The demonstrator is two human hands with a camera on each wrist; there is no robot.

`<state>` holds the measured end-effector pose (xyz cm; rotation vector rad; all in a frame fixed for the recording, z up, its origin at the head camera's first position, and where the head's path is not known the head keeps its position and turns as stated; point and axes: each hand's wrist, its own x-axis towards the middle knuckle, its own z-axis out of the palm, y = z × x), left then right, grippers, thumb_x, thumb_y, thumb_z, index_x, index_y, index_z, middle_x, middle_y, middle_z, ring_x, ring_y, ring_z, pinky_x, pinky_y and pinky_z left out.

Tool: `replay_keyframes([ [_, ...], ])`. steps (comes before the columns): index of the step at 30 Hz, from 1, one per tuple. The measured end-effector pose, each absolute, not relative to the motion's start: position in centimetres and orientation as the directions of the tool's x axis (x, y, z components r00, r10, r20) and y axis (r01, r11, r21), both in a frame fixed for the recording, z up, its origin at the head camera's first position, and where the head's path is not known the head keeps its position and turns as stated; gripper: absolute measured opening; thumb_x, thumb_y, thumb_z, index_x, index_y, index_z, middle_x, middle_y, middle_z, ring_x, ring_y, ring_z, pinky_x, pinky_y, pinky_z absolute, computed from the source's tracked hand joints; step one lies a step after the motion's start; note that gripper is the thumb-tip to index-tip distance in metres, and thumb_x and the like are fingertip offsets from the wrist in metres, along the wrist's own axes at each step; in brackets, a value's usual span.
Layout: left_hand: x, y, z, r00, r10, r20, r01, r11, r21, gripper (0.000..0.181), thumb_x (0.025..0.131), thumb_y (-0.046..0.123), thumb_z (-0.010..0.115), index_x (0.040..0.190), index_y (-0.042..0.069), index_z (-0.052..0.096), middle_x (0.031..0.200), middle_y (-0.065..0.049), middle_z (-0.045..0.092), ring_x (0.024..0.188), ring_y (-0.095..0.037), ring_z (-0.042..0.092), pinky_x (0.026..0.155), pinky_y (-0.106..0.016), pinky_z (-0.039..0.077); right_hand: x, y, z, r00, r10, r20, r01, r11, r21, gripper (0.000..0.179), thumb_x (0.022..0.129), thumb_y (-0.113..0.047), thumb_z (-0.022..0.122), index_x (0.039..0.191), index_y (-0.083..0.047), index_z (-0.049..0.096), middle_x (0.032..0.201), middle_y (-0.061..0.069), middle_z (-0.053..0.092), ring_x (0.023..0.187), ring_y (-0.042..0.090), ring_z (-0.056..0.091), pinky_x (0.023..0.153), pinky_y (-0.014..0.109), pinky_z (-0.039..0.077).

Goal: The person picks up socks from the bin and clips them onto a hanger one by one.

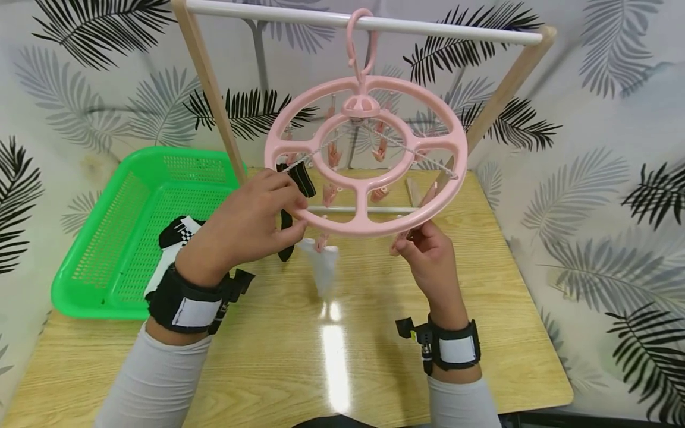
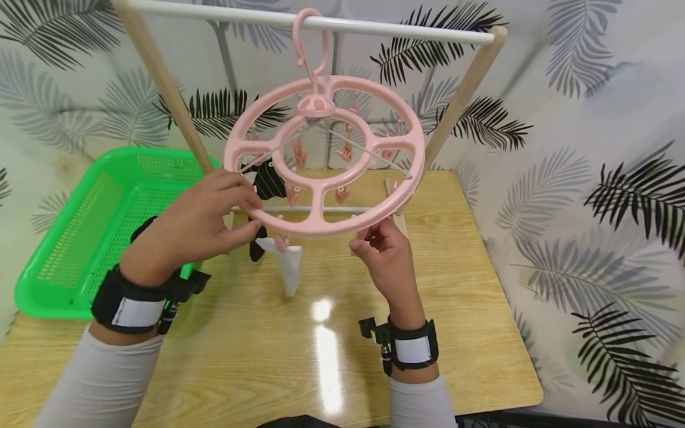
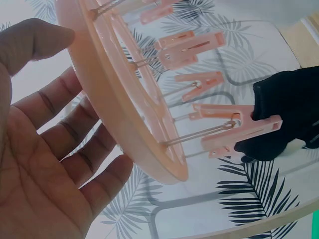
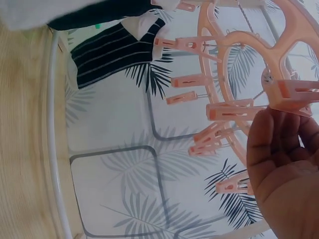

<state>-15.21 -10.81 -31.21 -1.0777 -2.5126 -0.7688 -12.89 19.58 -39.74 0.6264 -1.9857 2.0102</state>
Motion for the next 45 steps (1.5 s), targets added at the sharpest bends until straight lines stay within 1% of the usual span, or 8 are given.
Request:
replay_keyframes([
  [3,-15.2,-10.9,-31.4,-0.685,0.561,0.465,0.725,0.587,0.36,0.009,0.084,0.013,0.073,0.087,0.006,0.068,0.091,-0.005,0.059,0.09,-0.027,0.05,0.079,-0.039,0.045,-12.9,19.3,-39.9,-0.853,-0.128,0.506,-0.505,-0.041,-0.862,0.043,0.087,-0.034,0.073,0.1,0.005,0.061,0.081,0.007,0.058,0.066,0.019,0.06,0.059,0.026,0.05],
  [10,-15.4,-11.0,-32.1,-0.687,0.532,0.495,0.721,0.586,0.371,0.011,0.082,0.013,0.073,0.088,0.006,0.067,0.091,-0.006,0.059,0.094,-0.028,0.051,0.084,-0.041,0.044,-13.0,18.4,-39.8,-0.799,-0.095,0.593,-0.588,-0.081,-0.805,0.023,0.095,-0.006,0.066,0.083,0.012,0.058,0.069,0.014,0.057,0.049,0.014,0.058,0.045,0.025,0.048],
  [20,-15.8,-10.8,-33.1,-0.641,0.474,0.603,0.743,0.579,0.335,0.011,0.086,0.007,0.072,0.094,0.0,0.07,0.106,-0.012,0.058,0.107,-0.032,0.051,0.095,-0.04,0.044,-12.6,18.2,-40.2,-0.828,-0.089,0.554,-0.548,-0.083,-0.832,0.033,0.095,-0.017,0.068,0.084,0.012,0.056,0.079,0.01,0.057,0.052,0.014,0.058,0.047,0.026,0.05],
  [26,-15.8,-11.3,-33.4,-0.652,0.442,0.616,0.73,0.587,0.35,0.015,0.085,0.003,0.077,0.099,-0.001,0.071,0.116,-0.018,0.058,0.116,-0.036,0.049,0.099,-0.043,0.043,-12.6,18.1,-40.5,-0.837,-0.084,0.541,-0.538,-0.057,-0.841,0.038,0.093,-0.024,0.069,0.085,0.01,0.057,0.081,0.009,0.057,0.053,0.014,0.059,0.049,0.026,0.052],
  [32,-15.7,-13.1,-34.2,-0.753,0.306,0.582,0.628,0.595,0.501,0.016,0.086,0.0,0.075,0.1,-0.002,0.07,0.118,-0.02,0.058,0.116,-0.038,0.049,0.098,-0.049,0.04,-12.4,17.8,-40.7,-0.837,-0.074,0.542,-0.542,-0.021,-0.84,0.041,0.092,-0.029,0.07,0.086,0.01,0.057,0.081,0.008,0.059,0.055,0.013,0.061,0.049,0.026,0.052],
  [38,-16.6,-16.0,-37.0,-0.932,0.077,0.355,0.314,0.66,0.683,0.019,0.095,0.016,0.067,0.106,0.0,0.07,0.12,-0.019,0.058,0.101,-0.037,0.058,0.083,-0.051,0.046,-12.3,17.8,-41.0,-0.827,-0.07,0.558,-0.558,-0.017,-0.83,0.042,0.093,-0.029,0.069,0.086,0.011,0.058,0.081,0.006,0.059,0.054,0.012,0.061,0.049,0.026,0.052],
  [42,-18.1,-19.1,-39.1,-0.983,0.015,0.183,0.137,0.723,0.677,0.033,0.099,0.023,0.06,0.117,-0.005,0.066,0.126,-0.027,0.053,0.09,-0.041,0.057,0.072,-0.051,0.046,-12.4,17.7,-41.0,-0.822,-0.072,0.564,-0.564,-0.023,-0.825,0.041,0.094,-0.027,0.069,0.086,0.011,0.058,0.081,0.008,0.058,0.054,0.013,0.061,0.049,0.026,0.052],
  [45,-19.2,-21.6,-40.7,-0.99,0.007,0.143,0.096,0.776,0.624,0.036,0.098,0.019,0.058,0.117,-0.011,0.063,0.118,-0.034,0.054,0.089,-0.045,0.056,0.069,-0.054,0.045,-12.3,17.5,-41.0,-0.824,-0.074,0.562,-0.562,-0.026,-0.827,0.042,0.093,-0.029,0.069,0.085,0.011,0.058,0.08,0.008,0.058,0.054,0.013,0.061,0.049,0.026,0.052],
])
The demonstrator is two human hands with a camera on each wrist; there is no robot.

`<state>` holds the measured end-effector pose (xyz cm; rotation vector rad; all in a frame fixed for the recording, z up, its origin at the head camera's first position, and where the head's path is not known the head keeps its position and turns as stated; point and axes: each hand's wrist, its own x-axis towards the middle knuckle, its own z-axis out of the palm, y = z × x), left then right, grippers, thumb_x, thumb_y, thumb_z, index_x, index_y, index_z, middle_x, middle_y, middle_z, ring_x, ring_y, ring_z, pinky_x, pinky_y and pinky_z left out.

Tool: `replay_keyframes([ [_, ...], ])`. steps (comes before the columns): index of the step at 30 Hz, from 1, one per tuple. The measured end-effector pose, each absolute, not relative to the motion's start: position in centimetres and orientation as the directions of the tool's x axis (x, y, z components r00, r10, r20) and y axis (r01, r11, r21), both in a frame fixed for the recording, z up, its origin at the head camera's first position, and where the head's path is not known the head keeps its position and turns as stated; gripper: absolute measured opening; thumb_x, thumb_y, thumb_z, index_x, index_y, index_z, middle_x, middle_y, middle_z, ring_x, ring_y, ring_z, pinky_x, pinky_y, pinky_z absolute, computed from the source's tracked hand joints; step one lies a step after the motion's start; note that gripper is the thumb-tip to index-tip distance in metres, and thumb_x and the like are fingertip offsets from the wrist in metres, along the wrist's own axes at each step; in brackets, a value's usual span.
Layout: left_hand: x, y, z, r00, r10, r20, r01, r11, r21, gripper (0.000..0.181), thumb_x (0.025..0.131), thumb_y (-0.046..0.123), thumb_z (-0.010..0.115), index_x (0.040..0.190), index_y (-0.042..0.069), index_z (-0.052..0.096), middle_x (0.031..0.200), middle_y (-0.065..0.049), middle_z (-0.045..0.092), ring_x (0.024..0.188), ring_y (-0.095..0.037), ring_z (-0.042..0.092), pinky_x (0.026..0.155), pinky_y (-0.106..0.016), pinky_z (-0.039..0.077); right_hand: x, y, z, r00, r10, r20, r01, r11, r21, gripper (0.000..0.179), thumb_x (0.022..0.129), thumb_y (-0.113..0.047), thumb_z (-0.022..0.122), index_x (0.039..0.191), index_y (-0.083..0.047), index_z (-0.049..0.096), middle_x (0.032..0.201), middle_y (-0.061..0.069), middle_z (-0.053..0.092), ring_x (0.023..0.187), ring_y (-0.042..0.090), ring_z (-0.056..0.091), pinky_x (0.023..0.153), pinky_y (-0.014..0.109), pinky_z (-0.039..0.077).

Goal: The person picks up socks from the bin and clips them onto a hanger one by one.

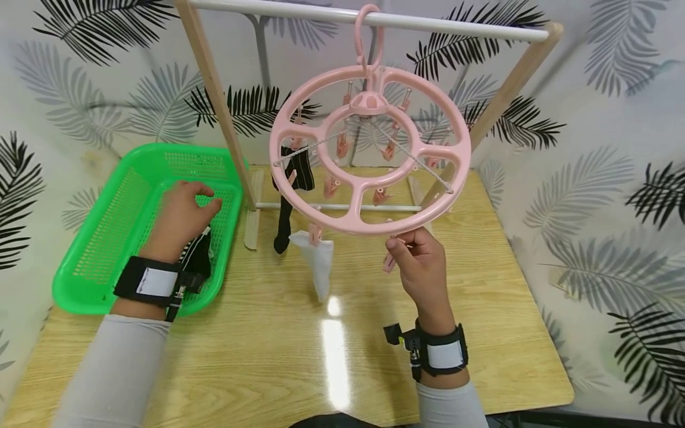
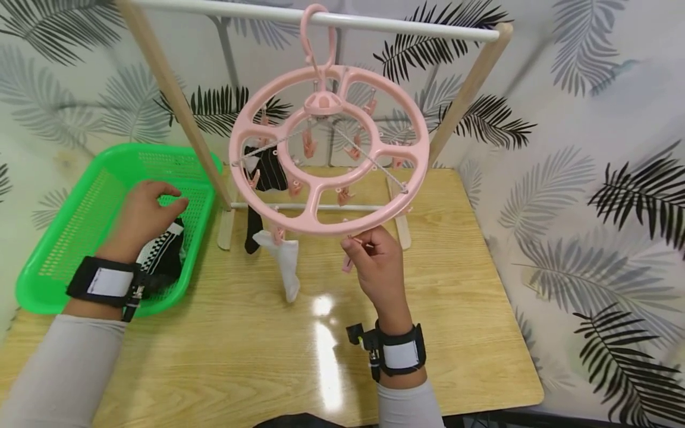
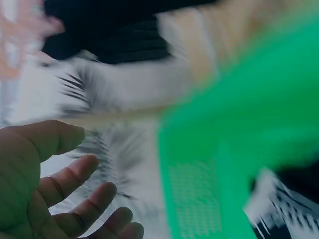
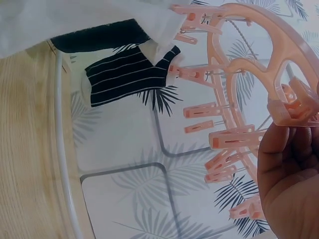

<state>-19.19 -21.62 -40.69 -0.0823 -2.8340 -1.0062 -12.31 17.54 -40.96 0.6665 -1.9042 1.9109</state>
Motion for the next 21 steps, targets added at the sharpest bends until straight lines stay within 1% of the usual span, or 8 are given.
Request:
replay_keyframes([
  [3,-20.2,-23.8,-42.1,-0.994,0.007,0.111,0.068,0.83,0.554,0.036,0.095,0.015,0.059,0.113,-0.016,0.062,0.11,-0.038,0.056,0.092,-0.051,0.055,0.072,-0.058,0.045,-12.3,17.5,-41.0,-0.828,-0.075,0.556,-0.555,-0.032,-0.831,0.044,0.093,-0.031,0.069,0.085,0.011,0.057,0.079,0.009,0.058,0.054,0.013,0.061,0.049,0.026,0.052],
  [5,-20.7,-25.1,-43.0,-0.997,0.015,0.072,0.049,0.862,0.504,0.039,0.093,0.015,0.058,0.112,-0.019,0.061,0.108,-0.04,0.057,0.098,-0.055,0.054,0.078,-0.06,0.045,-12.2,17.6,-41.0,-0.83,-0.076,0.552,-0.551,-0.038,-0.834,0.044,0.093,-0.03,0.069,0.085,0.012,0.056,0.08,0.009,0.058,0.055,0.013,0.061,0.049,0.026,0.052],
  [7,-21.2,-26.4,-44.0,-1.0,0.029,0.009,0.03,0.89,0.454,0.043,0.092,0.016,0.057,0.116,-0.021,0.059,0.112,-0.042,0.056,0.104,-0.058,0.052,0.084,-0.062,0.044,-12.2,17.7,-41.1,-0.833,-0.077,0.548,-0.547,-0.037,-0.836,0.043,0.093,-0.029,0.069,0.086,0.012,0.056,0.081,0.008,0.058,0.055,0.013,0.061,0.05,0.026,0.053],
  [10,-21.8,-27.9,-45.5,-0.992,0.05,-0.115,0.0,0.917,0.399,0.054,0.093,0.017,0.056,0.127,-0.024,0.049,0.121,-0.045,0.05,0.112,-0.061,0.047,0.094,-0.064,0.041,-12.2,17.8,-41.2,-0.835,-0.078,0.544,-0.543,-0.036,-0.839,0.042,0.093,-0.028,0.069,0.087,0.012,0.056,0.082,0.007,0.058,0.056,0.013,0.061,0.051,0.026,0.053],
  [13,-21.9,-28.8,-47.1,-0.977,0.055,-0.205,-0.029,0.921,0.388,0.058,0.094,0.018,0.055,0.133,-0.023,0.042,0.125,-0.046,0.047,0.115,-0.061,0.045,0.096,-0.064,0.04,-12.2,17.9,-41.2,-0.843,-0.084,0.531,-0.53,-0.038,-0.847,0.042,0.092,-0.028,0.07,0.087,0.012,0.056,0.081,0.006,0.059,0.056,0.012,0.061,0.051,0.026,0.053],
  [15,-21.7,-29.1,-48.1,-0.975,0.039,-0.218,-0.052,0.916,0.397,0.056,0.093,0.017,0.055,0.131,-0.022,0.044,0.122,-0.044,0.05,0.11,-0.06,0.049,0.091,-0.063,0.043,-12.2,17.9,-41.2,-0.848,-0.09,0.522,-0.52,-0.046,-0.853,0.043,0.092,-0.028,0.07,0.087,0.012,0.056,0.081,0.006,0.059,0.057,0.013,0.061,0.051,0.026,0.053],
  [18,-21.3,-29.1,-49.0,-0.981,0.012,-0.191,-0.07,0.906,0.417,0.052,0.092,0.018,0.058,0.125,-0.021,0.048,0.111,-0.041,0.056,0.097,-0.055,0.056,0.08,-0.059,0.047,-12.2,18.0,-41.2,-0.852,-0.098,0.514,-0.512,-0.047,-0.858,0.043,0.092,-0.028,0.07,0.087,0.011,0.056,0.081,0.005,0.059,0.057,0.013,0.062,0.052,0.026,0.054],
  [21,-21.1,-28.8,-49.3,-0.986,-0.011,-0.169,-0.084,0.899,0.43,0.035,0.093,0.02,0.06,0.093,-0.015,0.058,0.076,-0.028,0.058,0.07,-0.042,0.057,0.061,-0.048,0.046,-12.2,18.1,-41.1,-0.853,-0.098,0.513,-0.512,-0.039,-0.858,0.042,0.092,-0.028,0.07,0.086,0.011,0.056,0.081,0.005,0.059,0.057,0.013,0.062,0.051,0.027,0.054],
])
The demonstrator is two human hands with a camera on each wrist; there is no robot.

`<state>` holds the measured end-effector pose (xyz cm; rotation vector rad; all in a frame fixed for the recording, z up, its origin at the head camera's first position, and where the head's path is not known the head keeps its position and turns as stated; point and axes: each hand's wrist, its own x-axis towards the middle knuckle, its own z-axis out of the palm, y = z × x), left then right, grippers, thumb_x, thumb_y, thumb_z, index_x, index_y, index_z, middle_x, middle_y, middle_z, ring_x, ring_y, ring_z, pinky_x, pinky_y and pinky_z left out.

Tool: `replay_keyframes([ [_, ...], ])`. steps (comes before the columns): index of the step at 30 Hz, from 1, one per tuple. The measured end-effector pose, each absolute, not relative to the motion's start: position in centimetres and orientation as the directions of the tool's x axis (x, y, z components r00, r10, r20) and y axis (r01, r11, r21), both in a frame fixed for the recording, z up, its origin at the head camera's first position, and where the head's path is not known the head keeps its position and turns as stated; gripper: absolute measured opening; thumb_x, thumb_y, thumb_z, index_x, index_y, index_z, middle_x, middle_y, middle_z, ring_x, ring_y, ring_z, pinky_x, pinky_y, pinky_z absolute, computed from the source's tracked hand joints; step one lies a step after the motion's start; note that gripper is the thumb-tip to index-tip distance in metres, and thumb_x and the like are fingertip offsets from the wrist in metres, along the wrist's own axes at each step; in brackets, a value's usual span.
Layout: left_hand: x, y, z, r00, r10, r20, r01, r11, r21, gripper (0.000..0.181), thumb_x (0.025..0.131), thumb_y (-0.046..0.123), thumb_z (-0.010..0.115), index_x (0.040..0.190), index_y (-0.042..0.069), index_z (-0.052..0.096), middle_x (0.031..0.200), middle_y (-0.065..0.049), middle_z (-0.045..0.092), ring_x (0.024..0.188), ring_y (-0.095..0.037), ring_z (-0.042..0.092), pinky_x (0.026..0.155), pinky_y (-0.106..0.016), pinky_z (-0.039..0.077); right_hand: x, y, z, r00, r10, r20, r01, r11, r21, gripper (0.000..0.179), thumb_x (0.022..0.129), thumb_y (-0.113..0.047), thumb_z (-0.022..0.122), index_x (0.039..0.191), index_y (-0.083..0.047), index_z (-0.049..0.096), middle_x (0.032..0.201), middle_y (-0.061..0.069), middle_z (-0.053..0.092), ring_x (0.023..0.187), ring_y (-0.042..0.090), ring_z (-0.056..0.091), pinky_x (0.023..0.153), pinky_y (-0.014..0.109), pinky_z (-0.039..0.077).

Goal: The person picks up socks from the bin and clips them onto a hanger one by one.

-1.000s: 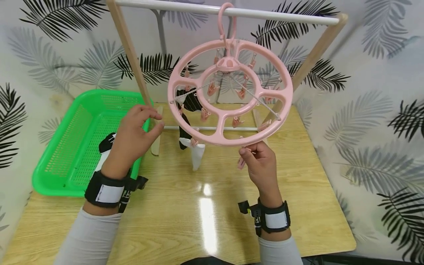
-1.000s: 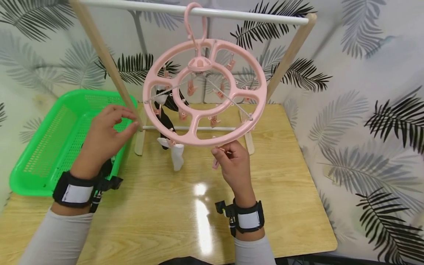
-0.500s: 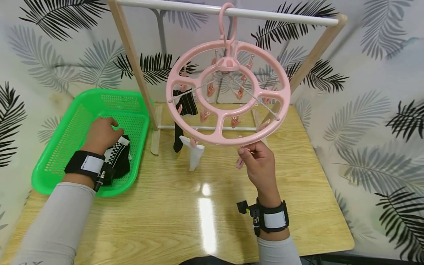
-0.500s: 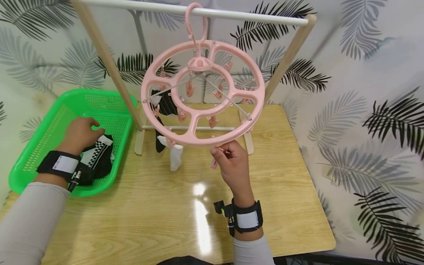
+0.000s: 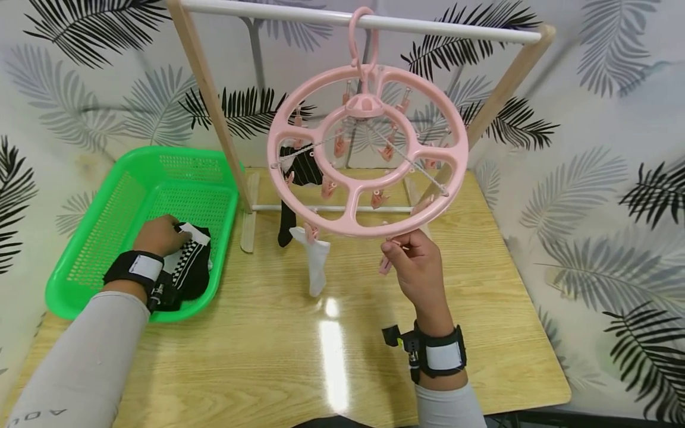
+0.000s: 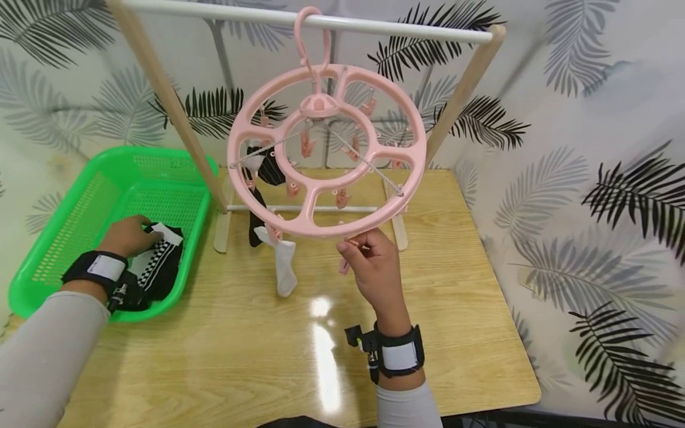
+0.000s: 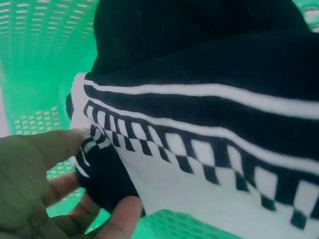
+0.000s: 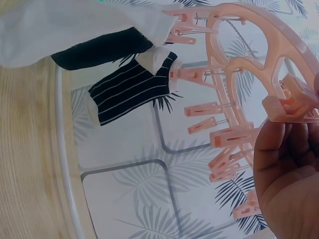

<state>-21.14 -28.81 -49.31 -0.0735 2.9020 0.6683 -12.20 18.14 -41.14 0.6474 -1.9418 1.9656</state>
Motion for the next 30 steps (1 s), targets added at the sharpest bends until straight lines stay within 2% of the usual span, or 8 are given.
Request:
replay_keyframes([
  [3,-21.1,-28.6,-49.2,-0.989,-0.016,-0.148,-0.081,0.892,0.444,0.036,0.094,0.02,0.061,0.064,0.006,0.046,0.054,-0.005,0.039,0.051,-0.024,0.042,0.049,-0.035,0.033,-12.2,18.2,-41.2,-0.856,-0.093,0.508,-0.507,-0.034,-0.861,0.041,0.092,-0.028,0.07,0.086,0.011,0.056,0.081,0.004,0.059,0.057,0.013,0.061,0.051,0.027,0.053],
  [4,-21.1,-28.5,-49.1,-0.99,-0.017,-0.142,-0.079,0.891,0.447,0.04,0.094,0.019,0.06,0.06,0.012,0.04,0.052,0.0,0.033,0.048,-0.021,0.038,0.049,-0.033,0.03,-12.2,18.3,-41.2,-0.858,-0.091,0.506,-0.505,-0.033,-0.863,0.041,0.092,-0.027,0.07,0.085,0.01,0.055,0.081,0.004,0.059,0.057,0.013,0.061,0.051,0.027,0.053],
  [6,-21.1,-28.4,-48.9,-0.993,-0.004,-0.119,-0.057,0.895,0.443,0.042,0.093,0.018,0.06,0.059,0.015,0.037,0.052,0.002,0.03,0.048,-0.018,0.034,0.049,-0.032,0.028,-12.2,18.3,-41.2,-0.86,-0.09,0.502,-0.501,-0.035,-0.865,0.039,0.092,-0.025,0.07,0.085,0.01,0.055,0.081,0.005,0.059,0.057,0.013,0.061,0.051,0.027,0.054],
  [9,-21.0,-28.1,-48.4,-0.997,0.01,-0.082,-0.027,0.898,0.44,0.033,0.092,0.015,0.06,0.064,0.009,0.045,0.056,-0.003,0.039,0.051,-0.021,0.039,0.05,-0.034,0.03,-12.2,18.3,-41.2,-0.858,-0.091,0.506,-0.505,-0.035,-0.862,0.035,0.093,-0.021,0.069,0.086,0.01,0.055,0.081,0.005,0.059,0.057,0.013,0.061,0.051,0.027,0.053],
  [12,-20.8,-27.8,-47.6,-0.998,0.024,-0.05,0.0,0.9,0.436,0.02,0.093,0.013,0.059,0.083,-0.004,0.059,0.069,-0.018,0.056,0.057,-0.029,0.05,0.051,-0.04,0.039,-12.3,18.4,-41.1,-0.853,-0.093,0.514,-0.513,-0.03,-0.858,0.033,0.094,-0.019,0.068,0.086,0.01,0.056,0.08,0.005,0.059,0.057,0.013,0.061,0.052,0.026,0.053],
  [16,-20.4,-27.0,-46.0,-0.999,0.032,-0.033,0.015,0.906,0.423,0.027,0.096,0.013,0.057,0.109,-0.01,0.062,0.085,-0.027,0.064,0.062,-0.035,0.057,0.054,-0.047,0.044,-12.4,18.4,-41.1,-0.853,-0.093,0.514,-0.515,-0.018,-0.857,0.035,0.094,-0.023,0.068,0.086,0.01,0.056,0.079,0.004,0.059,0.056,0.013,0.061,0.051,0.027,0.053],
  [21,-19.4,-25.9,-43.9,-0.998,0.044,-0.034,0.025,0.902,0.431,0.033,0.099,0.018,0.053,0.117,-0.009,0.061,0.084,-0.024,0.064,0.06,-0.031,0.053,0.051,-0.042,0.04,-12.3,18.3,-41.2,-0.856,-0.082,0.51,-0.511,-0.011,-0.86,0.04,0.093,-0.027,0.069,0.086,0.01,0.056,0.078,0.006,0.06,0.056,0.013,0.061,0.051,0.027,0.053],
  [30,-16.1,-23.9,-41.4,-0.977,0.007,0.213,0.113,0.864,0.49,0.028,0.099,0.016,0.058,0.112,-0.007,0.066,0.093,-0.025,0.067,0.071,-0.037,0.06,0.062,-0.05,0.043,-12.5,18.1,-41.3,-0.847,-0.072,0.527,-0.528,0.0,-0.849,0.038,0.094,-0.025,0.068,0.087,0.01,0.057,0.078,0.006,0.059,0.056,0.012,0.062,0.051,0.026,0.053],
])
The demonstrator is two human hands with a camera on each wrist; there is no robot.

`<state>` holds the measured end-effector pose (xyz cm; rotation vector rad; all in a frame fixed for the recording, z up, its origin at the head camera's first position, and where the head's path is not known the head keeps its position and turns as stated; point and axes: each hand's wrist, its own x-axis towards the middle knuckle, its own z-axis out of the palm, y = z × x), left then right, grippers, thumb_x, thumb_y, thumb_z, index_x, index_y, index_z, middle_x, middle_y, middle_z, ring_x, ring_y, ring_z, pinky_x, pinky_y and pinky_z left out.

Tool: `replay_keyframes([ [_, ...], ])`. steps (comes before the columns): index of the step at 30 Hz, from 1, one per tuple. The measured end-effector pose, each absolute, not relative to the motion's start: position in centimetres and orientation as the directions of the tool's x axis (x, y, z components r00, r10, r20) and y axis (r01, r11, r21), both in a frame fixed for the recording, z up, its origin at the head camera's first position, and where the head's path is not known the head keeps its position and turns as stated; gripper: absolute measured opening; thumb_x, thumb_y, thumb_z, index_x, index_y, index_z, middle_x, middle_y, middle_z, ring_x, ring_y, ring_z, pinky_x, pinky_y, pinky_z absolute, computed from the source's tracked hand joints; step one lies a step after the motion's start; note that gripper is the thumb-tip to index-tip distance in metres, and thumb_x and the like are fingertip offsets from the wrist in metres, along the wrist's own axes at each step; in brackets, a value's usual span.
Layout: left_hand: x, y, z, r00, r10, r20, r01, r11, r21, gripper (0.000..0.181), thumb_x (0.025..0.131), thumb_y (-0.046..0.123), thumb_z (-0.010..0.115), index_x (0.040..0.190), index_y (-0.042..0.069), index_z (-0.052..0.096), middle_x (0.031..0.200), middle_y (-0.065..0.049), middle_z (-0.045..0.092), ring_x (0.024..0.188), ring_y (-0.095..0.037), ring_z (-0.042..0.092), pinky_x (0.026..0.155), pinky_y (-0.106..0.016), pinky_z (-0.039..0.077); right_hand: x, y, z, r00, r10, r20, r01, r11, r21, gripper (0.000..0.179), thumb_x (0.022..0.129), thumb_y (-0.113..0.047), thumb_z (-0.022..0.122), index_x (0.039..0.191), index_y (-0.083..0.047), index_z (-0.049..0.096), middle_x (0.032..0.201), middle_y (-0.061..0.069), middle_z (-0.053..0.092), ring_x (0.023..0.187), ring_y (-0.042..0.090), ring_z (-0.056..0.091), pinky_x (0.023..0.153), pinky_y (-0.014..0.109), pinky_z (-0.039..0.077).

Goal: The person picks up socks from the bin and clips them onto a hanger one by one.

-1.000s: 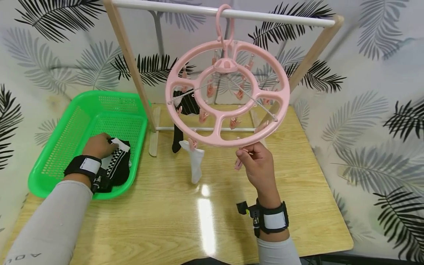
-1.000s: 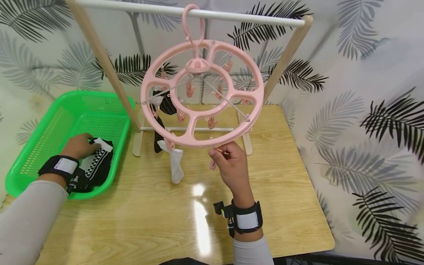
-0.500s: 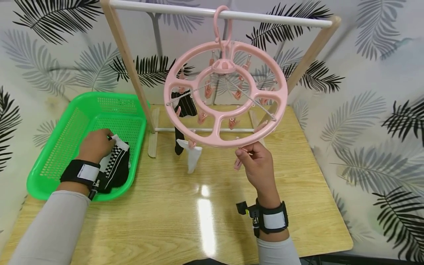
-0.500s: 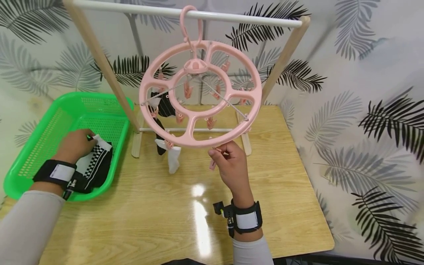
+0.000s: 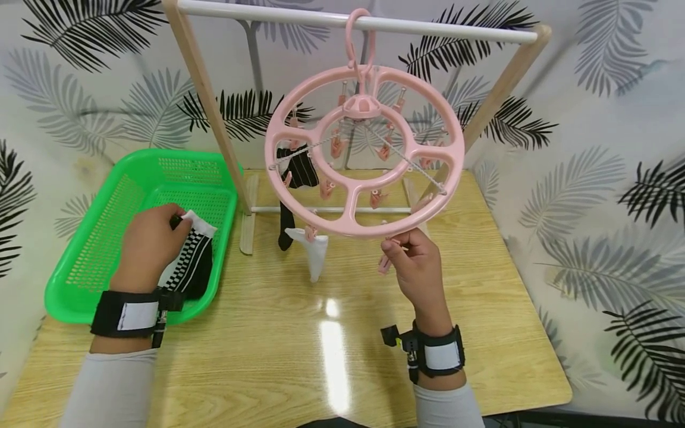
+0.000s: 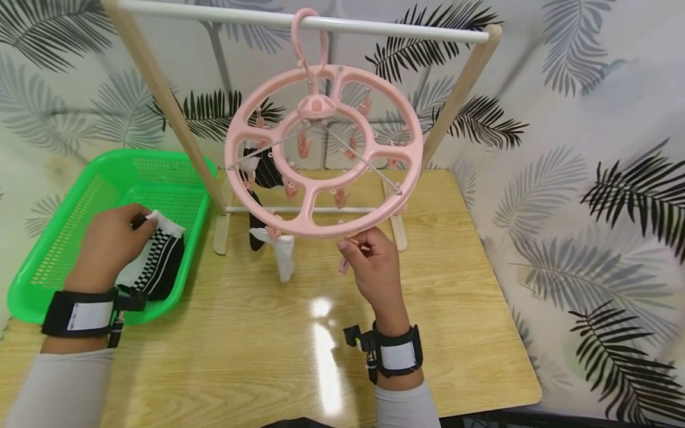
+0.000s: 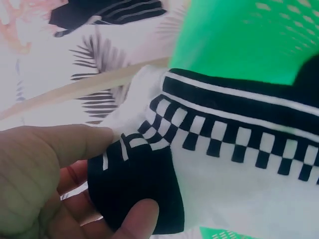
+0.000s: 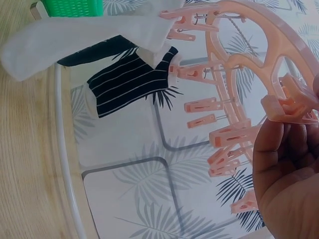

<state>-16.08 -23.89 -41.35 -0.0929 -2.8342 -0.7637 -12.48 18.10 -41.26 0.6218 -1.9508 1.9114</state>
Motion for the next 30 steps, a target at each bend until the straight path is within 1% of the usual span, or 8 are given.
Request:
replay_keyframes([
  [4,-15.0,-23.3,-41.0,-0.963,-0.03,0.269,0.117,0.849,0.515,0.026,0.099,0.015,0.06,0.111,-0.008,0.067,0.091,-0.024,0.067,0.065,-0.033,0.056,0.059,-0.045,0.04,-12.5,18.0,-41.3,-0.844,-0.073,0.532,-0.533,-0.005,-0.846,0.045,0.093,-0.032,0.069,0.087,0.011,0.056,0.079,0.006,0.059,0.056,0.012,0.062,0.05,0.027,0.053],
  [9,-14.3,-23.1,-41.1,-0.943,-0.091,0.319,0.106,0.828,0.551,0.024,0.097,0.012,0.062,0.11,-0.008,0.067,0.092,-0.025,0.066,0.063,-0.032,0.05,0.058,-0.042,0.035,-12.5,18.0,-41.3,-0.845,-0.071,0.53,-0.53,-0.011,-0.848,0.043,0.093,-0.029,0.069,0.087,0.011,0.056,0.078,0.005,0.059,0.055,0.012,0.061,0.051,0.026,0.053],
  [11,-13.9,-23.0,-41.0,-0.933,-0.109,0.342,0.108,0.824,0.557,0.022,0.097,0.011,0.062,0.109,-0.007,0.067,0.09,-0.024,0.066,0.06,-0.03,0.048,0.057,-0.041,0.034,-12.5,18.0,-41.4,-0.846,-0.071,0.528,-0.529,-0.007,-0.848,0.043,0.093,-0.029,0.069,0.087,0.011,0.056,0.078,0.004,0.059,0.055,0.012,0.061,0.05,0.026,0.053],
  [16,-12.6,-22.5,-40.0,-0.914,-0.122,0.387,0.122,0.827,0.549,0.018,0.097,0.01,0.062,0.107,-0.005,0.067,0.088,-0.022,0.066,0.055,-0.026,0.043,0.054,-0.039,0.03,-12.5,18.1,-41.4,-0.848,-0.071,0.526,-0.526,-0.013,-0.85,0.042,0.093,-0.029,0.069,0.087,0.011,0.056,0.078,0.006,0.059,0.055,0.012,0.061,0.051,0.026,0.053],
  [19,-11.7,-21.9,-39.1,-0.901,-0.131,0.413,0.133,0.824,0.551,0.017,0.096,0.01,0.063,0.105,-0.004,0.068,0.088,-0.021,0.067,0.056,-0.026,0.046,0.054,-0.038,0.032,-12.5,18.0,-41.4,-0.849,-0.069,0.524,-0.524,-0.022,-0.851,0.041,0.093,-0.028,0.069,0.087,0.011,0.056,0.077,0.009,0.059,0.056,0.013,0.062,0.051,0.026,0.053],
  [23,-10.4,-20.7,-37.9,-0.876,-0.169,0.452,0.15,0.794,0.589,0.016,0.095,0.012,0.065,0.102,-0.001,0.07,0.085,-0.017,0.067,0.064,-0.024,0.053,0.057,-0.03,0.034,-12.4,17.9,-41.4,-0.851,-0.065,0.521,-0.52,-0.034,-0.853,0.038,0.093,-0.025,0.069,0.087,0.011,0.056,0.076,0.011,0.059,0.056,0.013,0.062,0.051,0.027,0.053],
  [26,-9.5,-19.4,-37.4,-0.856,-0.192,0.479,0.184,0.754,0.631,0.015,0.094,0.011,0.067,0.101,-0.002,0.07,0.085,-0.016,0.068,0.07,-0.022,0.057,0.06,-0.023,0.036,-12.5,17.8,-41.4,-0.849,-0.066,0.524,-0.523,-0.039,-0.852,0.036,0.094,-0.022,0.068,0.087,0.011,0.056,0.077,0.008,0.059,0.056,0.013,0.062,0.051,0.026,0.053],
  [30,-8.8,-16.8,-37.6,-0.852,-0.159,0.498,0.257,0.703,0.663,0.012,0.092,0.007,0.069,0.1,-0.002,0.07,0.085,-0.015,0.069,0.072,-0.021,0.059,0.061,-0.016,0.036,-12.6,17.7,-41.3,-0.843,-0.069,0.534,-0.532,-0.04,-0.846,0.036,0.094,-0.023,0.068,0.088,0.01,0.055,0.079,0.007,0.058,0.056,0.014,0.061,0.051,0.026,0.053],
])
